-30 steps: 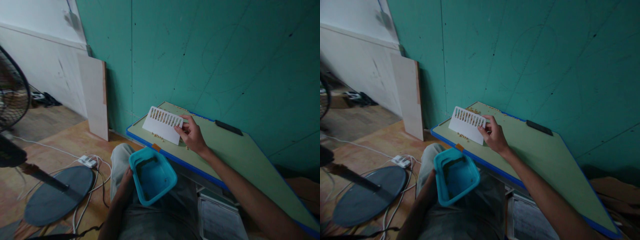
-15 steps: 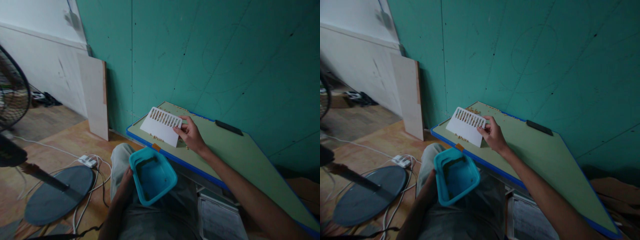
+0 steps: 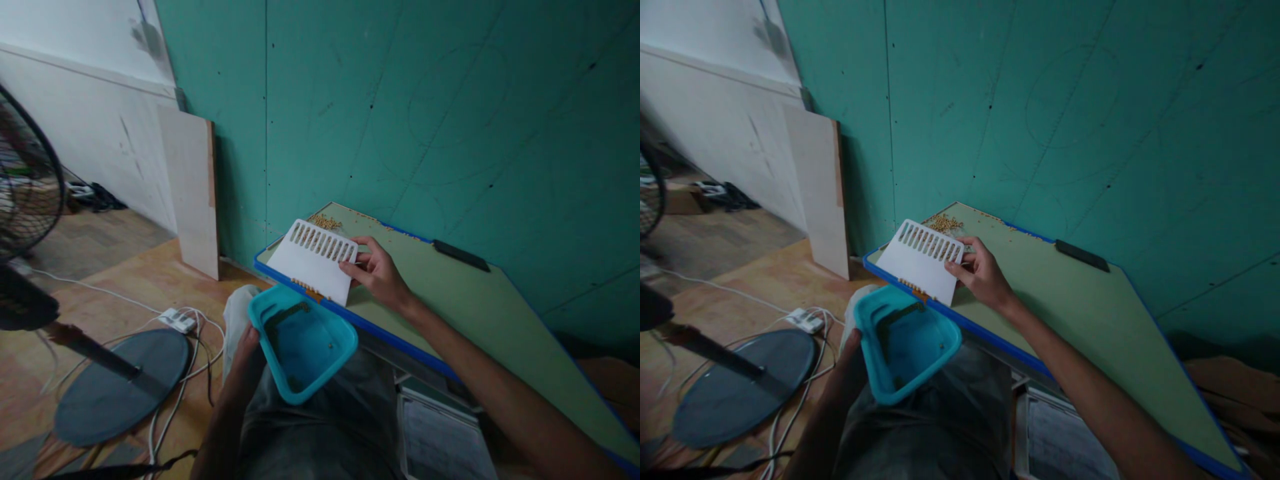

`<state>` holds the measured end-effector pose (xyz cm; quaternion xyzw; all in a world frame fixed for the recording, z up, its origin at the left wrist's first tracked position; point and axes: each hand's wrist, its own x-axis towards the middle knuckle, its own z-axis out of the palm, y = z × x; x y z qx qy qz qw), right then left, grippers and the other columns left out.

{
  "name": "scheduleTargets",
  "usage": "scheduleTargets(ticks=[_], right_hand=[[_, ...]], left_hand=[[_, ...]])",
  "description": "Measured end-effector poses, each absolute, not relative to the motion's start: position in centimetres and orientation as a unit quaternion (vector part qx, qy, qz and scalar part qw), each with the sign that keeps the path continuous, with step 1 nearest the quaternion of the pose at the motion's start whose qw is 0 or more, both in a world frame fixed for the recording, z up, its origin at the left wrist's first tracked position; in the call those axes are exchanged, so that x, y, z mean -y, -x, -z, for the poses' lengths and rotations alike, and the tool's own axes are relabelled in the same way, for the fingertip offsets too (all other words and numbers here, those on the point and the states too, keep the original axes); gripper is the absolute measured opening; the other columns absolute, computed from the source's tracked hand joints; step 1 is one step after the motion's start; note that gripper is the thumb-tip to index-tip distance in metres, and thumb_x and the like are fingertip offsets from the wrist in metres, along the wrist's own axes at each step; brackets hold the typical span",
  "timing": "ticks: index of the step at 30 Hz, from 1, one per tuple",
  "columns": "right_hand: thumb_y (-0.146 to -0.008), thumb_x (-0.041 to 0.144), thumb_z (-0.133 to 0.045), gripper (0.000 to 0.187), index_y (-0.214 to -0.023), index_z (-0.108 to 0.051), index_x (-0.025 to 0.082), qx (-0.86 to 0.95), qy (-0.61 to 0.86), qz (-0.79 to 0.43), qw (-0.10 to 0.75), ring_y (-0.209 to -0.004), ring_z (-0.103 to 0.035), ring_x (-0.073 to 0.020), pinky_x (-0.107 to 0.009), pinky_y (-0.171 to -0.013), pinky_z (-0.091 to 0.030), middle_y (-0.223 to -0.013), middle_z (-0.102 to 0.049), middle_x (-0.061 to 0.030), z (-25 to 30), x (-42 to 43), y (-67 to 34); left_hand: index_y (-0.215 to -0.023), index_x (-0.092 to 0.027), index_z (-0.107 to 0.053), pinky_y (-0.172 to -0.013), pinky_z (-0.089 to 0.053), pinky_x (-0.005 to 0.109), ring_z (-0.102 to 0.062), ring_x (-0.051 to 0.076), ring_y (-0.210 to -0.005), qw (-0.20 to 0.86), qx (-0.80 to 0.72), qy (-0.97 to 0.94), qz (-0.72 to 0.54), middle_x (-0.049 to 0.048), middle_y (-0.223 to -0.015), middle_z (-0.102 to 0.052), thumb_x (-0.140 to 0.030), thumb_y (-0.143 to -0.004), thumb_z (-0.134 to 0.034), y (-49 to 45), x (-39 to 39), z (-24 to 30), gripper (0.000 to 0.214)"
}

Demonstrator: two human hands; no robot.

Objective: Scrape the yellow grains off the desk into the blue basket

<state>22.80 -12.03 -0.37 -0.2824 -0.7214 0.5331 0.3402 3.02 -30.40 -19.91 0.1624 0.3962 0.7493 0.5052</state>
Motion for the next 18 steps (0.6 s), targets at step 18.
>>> scheduleTargets(ticks=[18], right_hand=[[-0.072, 0.058, -0.085, 0.068, -0.122, -0.049, 0.028, 0.703, 0.334, -0.423, 0.464, -0.082, -0.078, -0.0283, -0.037, -0.059, -0.062, -0.110, -0.081, -0.0091, -0.8, 7.5, -25.3]], left_hand=[[-0.147, -0.022, -0.066, -0.114, -0.051, 0.057, -0.064, 0.044, -0.138, 0.536, -0.385, -0.185, -0.728, 0.0161, -0.147, -0.072, -0.067, -0.084, -0.079, -3.2, 29.8, 23.5, 0.078]])
